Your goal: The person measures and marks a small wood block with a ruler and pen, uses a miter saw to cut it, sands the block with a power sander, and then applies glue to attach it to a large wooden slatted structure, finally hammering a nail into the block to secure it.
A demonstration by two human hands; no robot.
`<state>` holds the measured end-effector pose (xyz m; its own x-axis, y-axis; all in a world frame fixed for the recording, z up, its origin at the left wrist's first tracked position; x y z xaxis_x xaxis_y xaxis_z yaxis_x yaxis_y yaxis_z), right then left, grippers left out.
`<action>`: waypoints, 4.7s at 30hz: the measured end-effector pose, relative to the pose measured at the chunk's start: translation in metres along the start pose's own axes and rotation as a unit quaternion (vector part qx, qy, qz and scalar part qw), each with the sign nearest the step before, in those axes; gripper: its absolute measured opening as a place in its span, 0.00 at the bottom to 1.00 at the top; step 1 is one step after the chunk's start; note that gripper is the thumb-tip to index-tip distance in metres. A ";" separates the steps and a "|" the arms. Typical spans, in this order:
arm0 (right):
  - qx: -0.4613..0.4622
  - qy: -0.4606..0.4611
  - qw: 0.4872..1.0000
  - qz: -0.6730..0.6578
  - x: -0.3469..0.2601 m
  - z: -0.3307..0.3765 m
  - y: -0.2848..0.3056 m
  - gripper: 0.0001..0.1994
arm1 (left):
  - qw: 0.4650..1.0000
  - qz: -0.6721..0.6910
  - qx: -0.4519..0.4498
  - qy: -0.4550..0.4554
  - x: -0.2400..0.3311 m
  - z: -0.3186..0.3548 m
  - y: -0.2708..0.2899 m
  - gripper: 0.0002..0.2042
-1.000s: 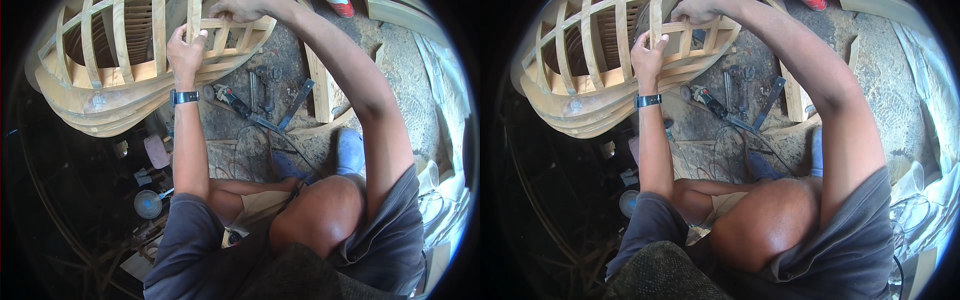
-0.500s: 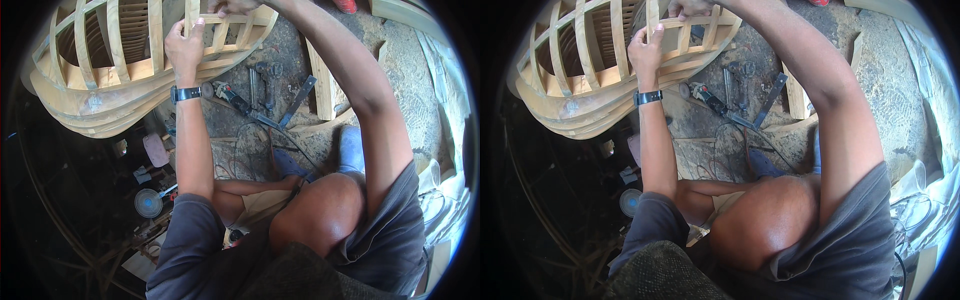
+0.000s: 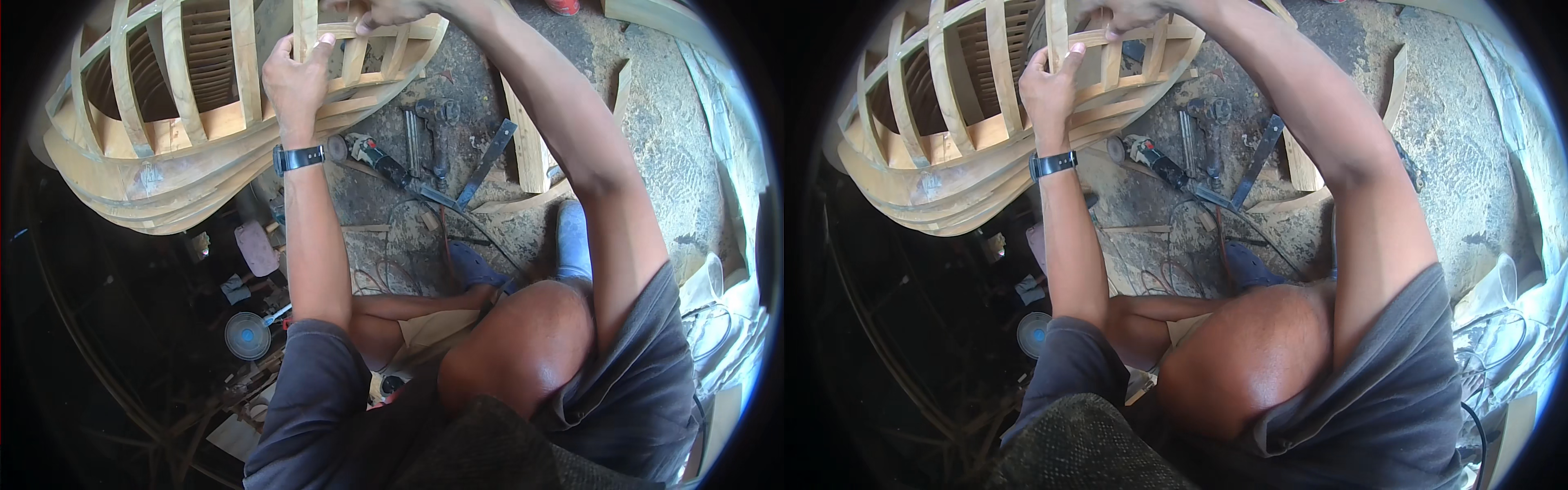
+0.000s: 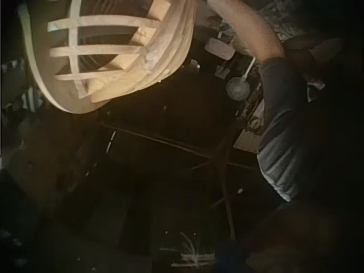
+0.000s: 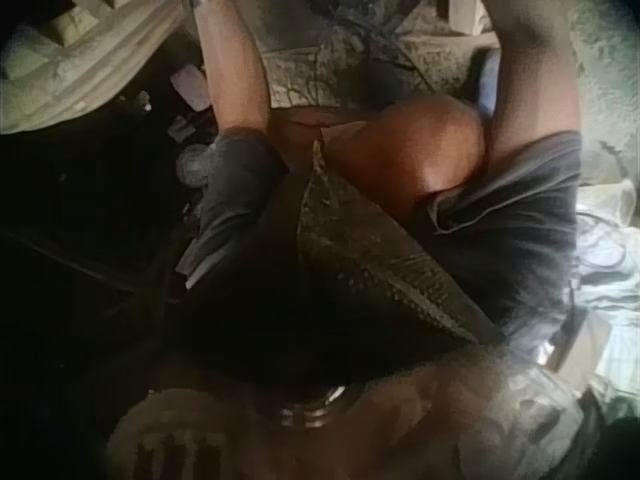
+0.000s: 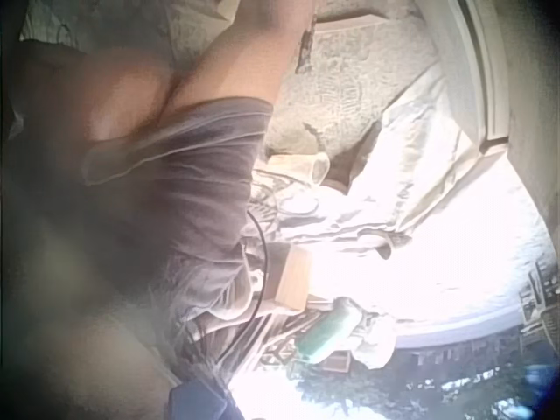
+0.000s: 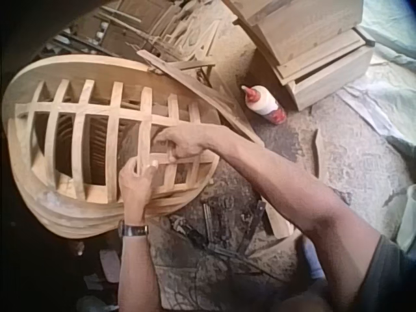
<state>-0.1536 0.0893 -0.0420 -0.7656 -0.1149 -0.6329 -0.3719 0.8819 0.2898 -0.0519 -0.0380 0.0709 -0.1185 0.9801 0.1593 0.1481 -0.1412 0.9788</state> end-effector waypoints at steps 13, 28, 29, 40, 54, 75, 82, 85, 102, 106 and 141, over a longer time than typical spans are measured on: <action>0.176 -0.446 0.865 -0.146 -0.038 0.173 -0.087 0.11 | 0.999 0.032 -0.036 0.009 -0.004 0.001 0.007 0.18; 0.045 -0.481 0.860 -0.163 -0.051 0.204 -0.122 0.13 | 0.997 0.035 -0.012 -0.065 -0.010 0.034 0.015 0.31; 0.052 -0.483 0.859 -0.162 -0.048 0.204 -0.120 0.13 | 0.996 0.026 -0.003 -0.088 -0.009 0.048 0.013 0.31; 0.001 -0.469 0.862 -0.192 -0.059 0.203 -0.125 0.10 | 0.998 0.022 -0.022 -0.056 -0.023 0.154 -0.014 0.28; -0.008 -0.394 0.902 -0.175 -0.080 0.186 -0.128 0.15 | 0.993 0.061 0.015 -0.101 -0.017 0.121 0.001 0.24; 0.008 -0.387 0.922 0.034 -0.123 0.255 -0.086 0.07 | 0.995 -0.028 -0.098 0.009 -0.008 -0.013 0.001 0.22; -0.076 -0.500 0.781 0.366 -0.059 0.304 0.001 0.13 | 0.988 0.003 -0.156 0.018 -0.014 -0.023 -0.001 0.28; -0.090 -0.487 0.790 0.361 -0.040 0.324 0.003 0.13 | 0.990 -0.013 -0.136 0.014 -0.015 -0.024 -0.001 0.30; 0.165 -0.346 0.923 -0.037 -0.017 0.112 -0.020 0.28 | 0.984 0.090 0.104 -0.113 0.022 0.072 -0.076 0.22; 0.174 -0.276 0.944 -0.051 -0.016 0.103 -0.014 0.27 | 0.960 -0.103 0.225 -0.128 0.005 0.063 -0.082 0.27; 0.106 -0.160 0.981 -0.036 -0.022 0.095 0.023 0.23 | 0.997 -0.051 0.061 0.023 -0.015 0.005 -0.093 0.21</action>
<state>-0.0950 0.1554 -0.0897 -0.5251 -0.0613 -0.8488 -0.2755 0.9559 0.1014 -0.0589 -0.0391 -0.0236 -0.1833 0.9807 0.0688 0.2504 -0.0211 0.9679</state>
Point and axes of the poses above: each hand's wrist, its own z-axis away from the middle knuckle, its own y-axis out of the back of the hand, x = y × z, the point moved 4 cm from there along -z, towards the middle knuckle, and after that the axes turned 4 degrees about -x, right-handed, at the moved point
